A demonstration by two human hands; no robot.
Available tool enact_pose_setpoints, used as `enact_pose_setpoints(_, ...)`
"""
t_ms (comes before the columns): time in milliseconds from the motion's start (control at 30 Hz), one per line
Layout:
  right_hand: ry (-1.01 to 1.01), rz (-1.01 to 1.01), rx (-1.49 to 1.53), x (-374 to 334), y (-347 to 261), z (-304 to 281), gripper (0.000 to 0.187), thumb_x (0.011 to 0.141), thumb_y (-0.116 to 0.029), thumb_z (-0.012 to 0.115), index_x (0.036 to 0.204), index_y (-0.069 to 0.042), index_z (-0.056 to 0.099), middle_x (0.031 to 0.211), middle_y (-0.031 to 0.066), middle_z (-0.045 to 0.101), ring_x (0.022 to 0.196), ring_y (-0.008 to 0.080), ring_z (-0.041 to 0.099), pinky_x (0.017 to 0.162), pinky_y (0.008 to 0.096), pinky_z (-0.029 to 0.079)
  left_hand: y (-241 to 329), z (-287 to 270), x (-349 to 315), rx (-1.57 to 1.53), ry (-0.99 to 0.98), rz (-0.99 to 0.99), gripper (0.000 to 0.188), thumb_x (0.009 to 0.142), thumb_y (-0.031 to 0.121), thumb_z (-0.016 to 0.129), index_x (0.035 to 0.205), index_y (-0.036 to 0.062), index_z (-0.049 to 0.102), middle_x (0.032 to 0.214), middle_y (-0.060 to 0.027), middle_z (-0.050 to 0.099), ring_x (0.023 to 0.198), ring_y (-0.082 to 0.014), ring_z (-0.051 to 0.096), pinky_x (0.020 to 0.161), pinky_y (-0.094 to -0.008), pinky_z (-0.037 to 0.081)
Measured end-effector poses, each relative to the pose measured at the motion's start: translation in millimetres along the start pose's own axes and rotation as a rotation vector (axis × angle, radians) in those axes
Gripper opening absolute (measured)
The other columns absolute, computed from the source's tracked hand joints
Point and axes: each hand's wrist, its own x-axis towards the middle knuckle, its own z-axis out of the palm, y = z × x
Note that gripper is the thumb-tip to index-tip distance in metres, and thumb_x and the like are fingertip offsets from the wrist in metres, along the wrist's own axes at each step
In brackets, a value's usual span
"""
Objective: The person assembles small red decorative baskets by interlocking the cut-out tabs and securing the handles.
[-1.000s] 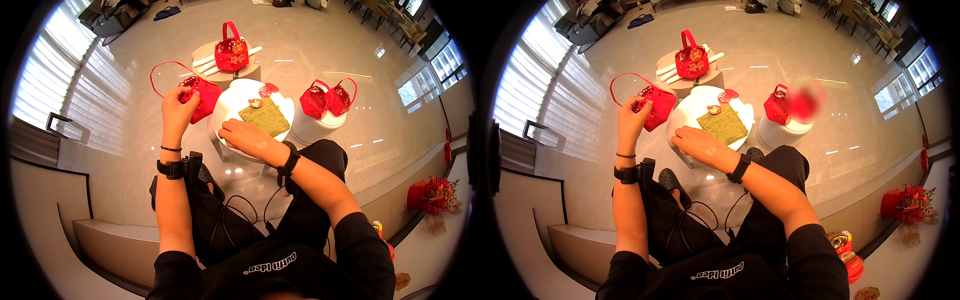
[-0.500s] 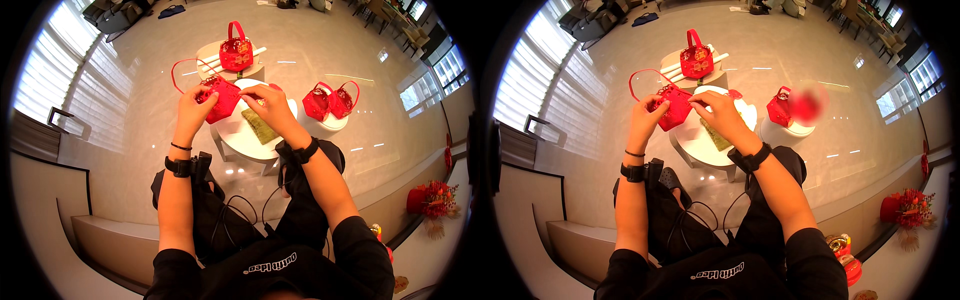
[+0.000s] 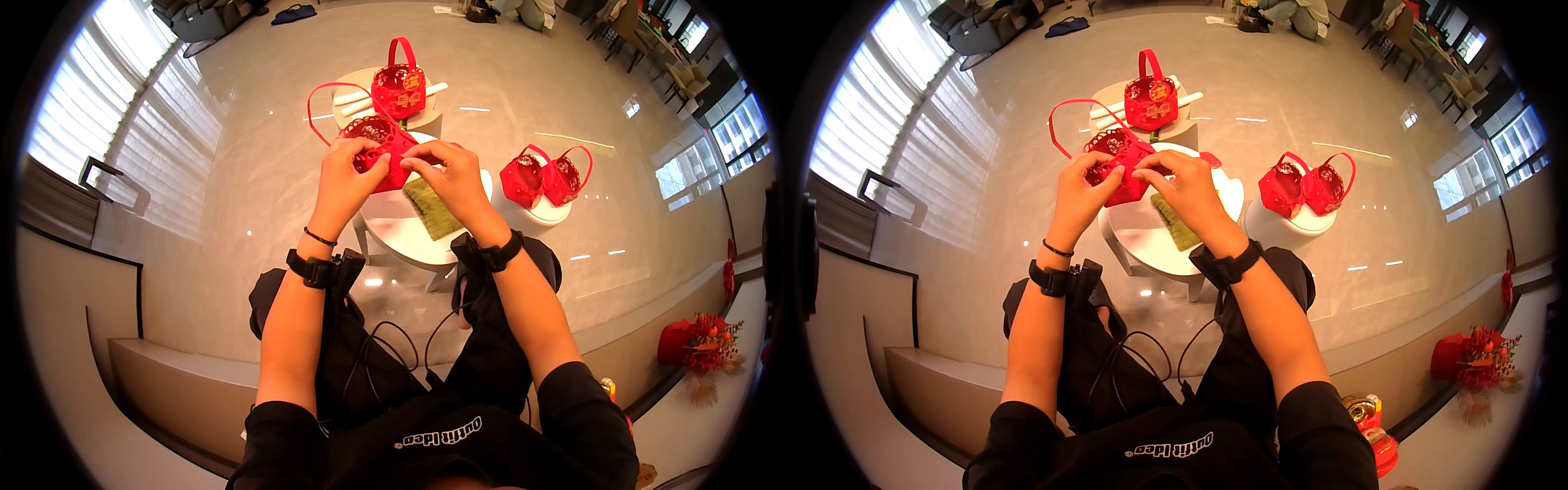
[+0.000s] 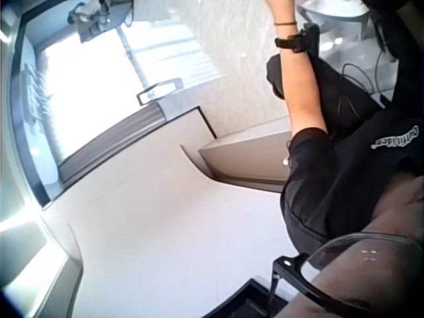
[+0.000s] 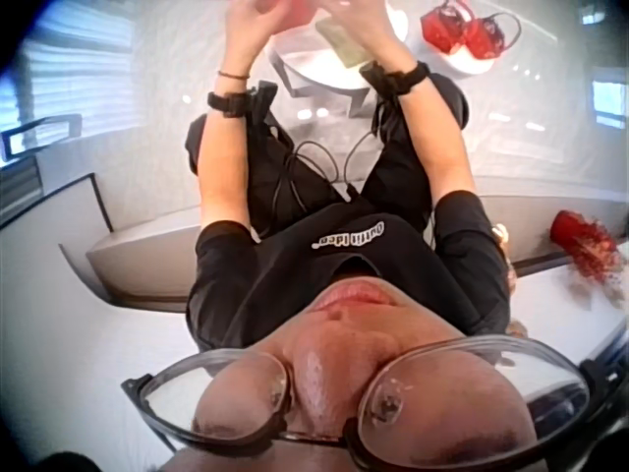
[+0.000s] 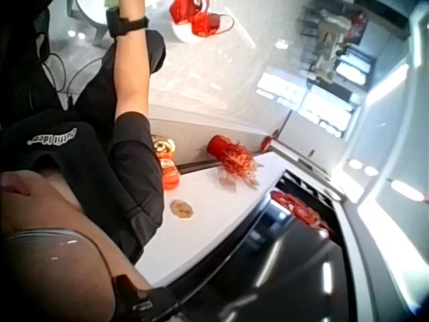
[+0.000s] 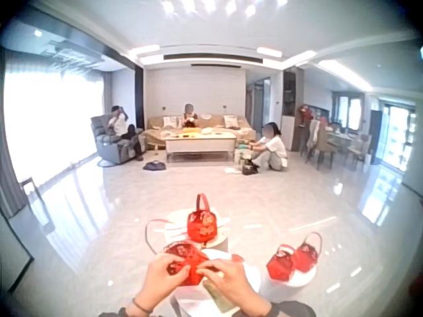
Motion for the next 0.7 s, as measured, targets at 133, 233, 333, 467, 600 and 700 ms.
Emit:
enact_pose_setpoints(133,-0.009,-0.088,-0.083,1.4,-1.1,-1.3,0.015,0.082,-0.013,0.076,0.091,-0.003,0.069,0.082,0.0076,0.068,0.068,0.0198,0.063,0.059,0.0299,0.047,0.3,0.4,-0.5,-0.028,-0.005,-0.019,0.025,0.080,0.016,0.078,0.096,-0.0014,0.069,0.096,-0.0101,0.064,0.086,-0.0173,0.061,0.077,-0.0282,0.049)
enact_pose_setpoints(233,-0.016,-0.138,-0.128,1.8,-0.1,-0.3,0.015,0.082,-0.013,0.076,0.090,-0.003,0.068,0.080,0.0072,0.067,0.066,0.0199,0.061,0.057,0.0302,0.045,2.2,1.0,-1.0,-0.045,-0.003,-0.023,0.024,0.079,0.016,0.078,0.094,-0.0006,0.069,0.093,-0.0111,0.064,0.086,-0.0194,0.060,0.076,-0.0297,0.049)
enact_pose_setpoints(333,-0.002,-0.163,-0.149,1.5,1.3,0.5,0.015,0.081,-0.013,0.076,0.090,-0.003,0.068,0.079,0.0069,0.066,0.064,0.0195,0.060,0.055,0.0302,0.044,2.3,3.2,-1.0,-0.056,0.012,0.018,0.022,0.078,0.015,0.077,0.092,0.0005,0.070,0.088,-0.0118,0.064,0.086,-0.0216,0.060,0.076,-0.0316,0.049)
enact_pose_setpoints(467,0.014,-0.183,-0.160,1.6,2.3,1.3,0.015,0.080,-0.013,0.077,0.089,-0.004,0.068,0.078,0.0068,0.065,0.064,0.0194,0.059,0.055,0.0299,0.044,3.3,2.2,-1.1,-0.015,-0.016,0.027,0.021,0.079,0.014,0.079,0.093,0.0007,0.070,0.092,-0.0099,0.066,0.088,-0.0190,0.060,0.079,-0.0301,0.048)
enact_pose_setpoints(600,-0.008,-0.212,-0.183,2.0,0.5,0.0,0.015,0.081,-0.011,0.076,0.089,-0.002,0.068,0.079,0.0086,0.065,0.066,0.0218,0.061,0.057,0.0312,0.046,5.3,1.9,-1.5,0.007,-0.011,0.047,0.020,0.079,0.014,0.079,0.092,0.0008,0.070,0.090,-0.0097,0.066,0.088,-0.0200,0.060,0.079,-0.0306,0.048)
enact_pose_setpoints(700,-0.019,-0.232,-0.177,2.3,0.6,-0.5,0.014,0.081,-0.010,0.075,0.089,-0.001,0.067,0.080,0.0100,0.065,0.069,0.0240,0.062,0.060,0.0329,0.048,6.2,2.2,-1.8,0.015,-0.010,0.057,0.020,0.079,0.014,0.078,0.091,0.0007,0.070,0.090,-0.0097,0.066,0.089,-0.0207,0.060,0.079,-0.0310,0.048)
